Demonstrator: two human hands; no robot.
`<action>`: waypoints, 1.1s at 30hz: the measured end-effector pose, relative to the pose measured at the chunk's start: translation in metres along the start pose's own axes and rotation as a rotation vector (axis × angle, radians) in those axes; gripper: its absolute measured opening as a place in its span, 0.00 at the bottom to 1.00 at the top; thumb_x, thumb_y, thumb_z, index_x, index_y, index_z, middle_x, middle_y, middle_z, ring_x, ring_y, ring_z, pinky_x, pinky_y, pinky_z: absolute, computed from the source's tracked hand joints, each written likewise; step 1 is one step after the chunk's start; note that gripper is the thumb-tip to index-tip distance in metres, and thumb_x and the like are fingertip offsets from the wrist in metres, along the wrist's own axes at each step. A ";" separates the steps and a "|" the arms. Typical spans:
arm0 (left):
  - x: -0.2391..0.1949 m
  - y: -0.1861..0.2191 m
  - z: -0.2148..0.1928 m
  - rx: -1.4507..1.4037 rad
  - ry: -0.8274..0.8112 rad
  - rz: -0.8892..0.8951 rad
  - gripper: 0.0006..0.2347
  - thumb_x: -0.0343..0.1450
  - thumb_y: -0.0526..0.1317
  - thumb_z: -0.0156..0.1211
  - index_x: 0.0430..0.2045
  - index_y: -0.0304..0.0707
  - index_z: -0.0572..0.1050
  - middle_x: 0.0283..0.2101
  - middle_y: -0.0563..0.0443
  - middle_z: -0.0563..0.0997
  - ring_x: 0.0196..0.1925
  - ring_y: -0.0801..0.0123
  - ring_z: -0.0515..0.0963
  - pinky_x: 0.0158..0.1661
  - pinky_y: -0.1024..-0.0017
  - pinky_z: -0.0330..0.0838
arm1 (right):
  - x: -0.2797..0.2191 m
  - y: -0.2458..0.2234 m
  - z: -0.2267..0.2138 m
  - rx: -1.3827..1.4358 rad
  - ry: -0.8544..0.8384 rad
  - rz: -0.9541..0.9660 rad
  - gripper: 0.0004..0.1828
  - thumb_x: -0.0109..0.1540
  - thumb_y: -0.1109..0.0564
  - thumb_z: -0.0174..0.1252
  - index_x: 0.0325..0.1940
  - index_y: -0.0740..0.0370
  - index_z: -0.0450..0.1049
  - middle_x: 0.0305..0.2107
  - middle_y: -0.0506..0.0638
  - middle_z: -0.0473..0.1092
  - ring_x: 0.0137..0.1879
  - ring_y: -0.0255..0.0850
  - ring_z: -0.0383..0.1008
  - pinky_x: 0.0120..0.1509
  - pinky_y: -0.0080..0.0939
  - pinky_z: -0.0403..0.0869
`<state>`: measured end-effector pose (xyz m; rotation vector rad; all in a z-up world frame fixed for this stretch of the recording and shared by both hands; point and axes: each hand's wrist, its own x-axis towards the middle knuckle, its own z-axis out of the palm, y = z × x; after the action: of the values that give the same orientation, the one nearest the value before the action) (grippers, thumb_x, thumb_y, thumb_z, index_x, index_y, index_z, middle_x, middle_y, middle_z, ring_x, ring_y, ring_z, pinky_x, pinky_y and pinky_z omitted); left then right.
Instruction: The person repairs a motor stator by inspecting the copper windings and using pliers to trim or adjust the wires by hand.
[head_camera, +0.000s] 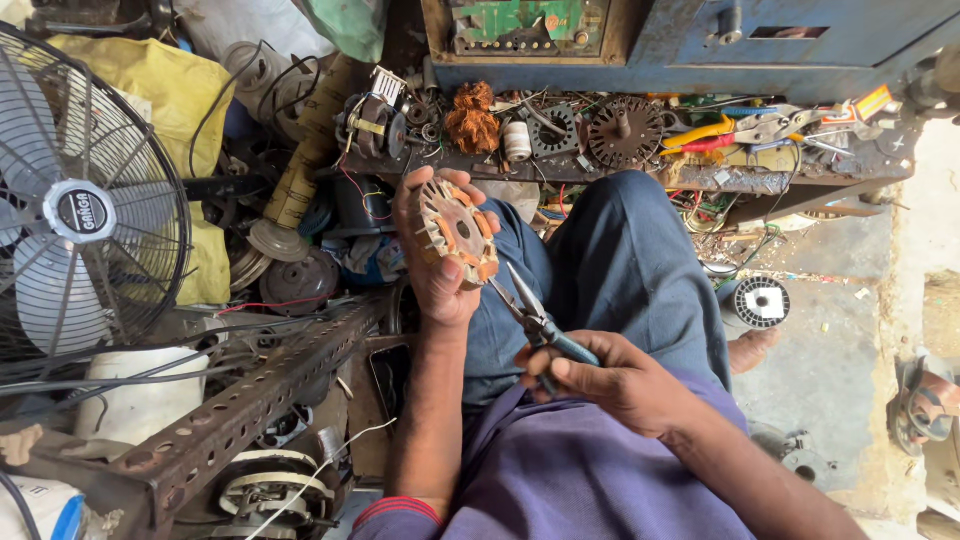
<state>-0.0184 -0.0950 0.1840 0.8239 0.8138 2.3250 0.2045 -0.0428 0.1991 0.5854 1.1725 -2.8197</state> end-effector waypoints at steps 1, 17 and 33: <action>0.000 0.000 0.000 0.053 0.001 0.012 0.42 0.65 0.54 0.77 0.69 0.40 0.57 0.59 0.41 0.69 0.55 0.63 0.72 0.50 0.63 0.77 | 0.002 0.001 0.003 0.045 0.029 0.038 0.17 0.67 0.54 0.59 0.52 0.70 0.77 0.44 0.57 0.76 0.50 0.43 0.75 0.59 0.44 0.73; -0.012 -0.019 0.032 0.224 0.194 0.200 0.42 0.68 0.56 0.72 0.72 0.40 0.52 0.63 0.41 0.66 0.59 0.58 0.71 0.53 0.61 0.77 | 0.021 0.010 0.007 -0.144 0.207 -0.152 0.18 0.65 0.49 0.55 0.49 0.67 0.76 0.39 0.52 0.78 0.45 0.39 0.78 0.55 0.41 0.76; -0.033 -0.037 0.042 -0.364 -0.022 -0.114 0.35 0.70 0.52 0.69 0.71 0.43 0.59 0.61 0.41 0.68 0.59 0.57 0.70 0.52 0.58 0.72 | 0.054 0.099 -0.060 0.742 -0.808 0.093 0.37 0.61 0.21 0.51 0.17 0.53 0.58 0.24 0.48 0.64 0.23 0.36 0.62 0.27 0.37 0.64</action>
<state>0.0432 -0.0764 0.1736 0.6255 0.3970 2.2631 0.1905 -0.0660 0.0746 -0.4793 -0.0373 -2.8359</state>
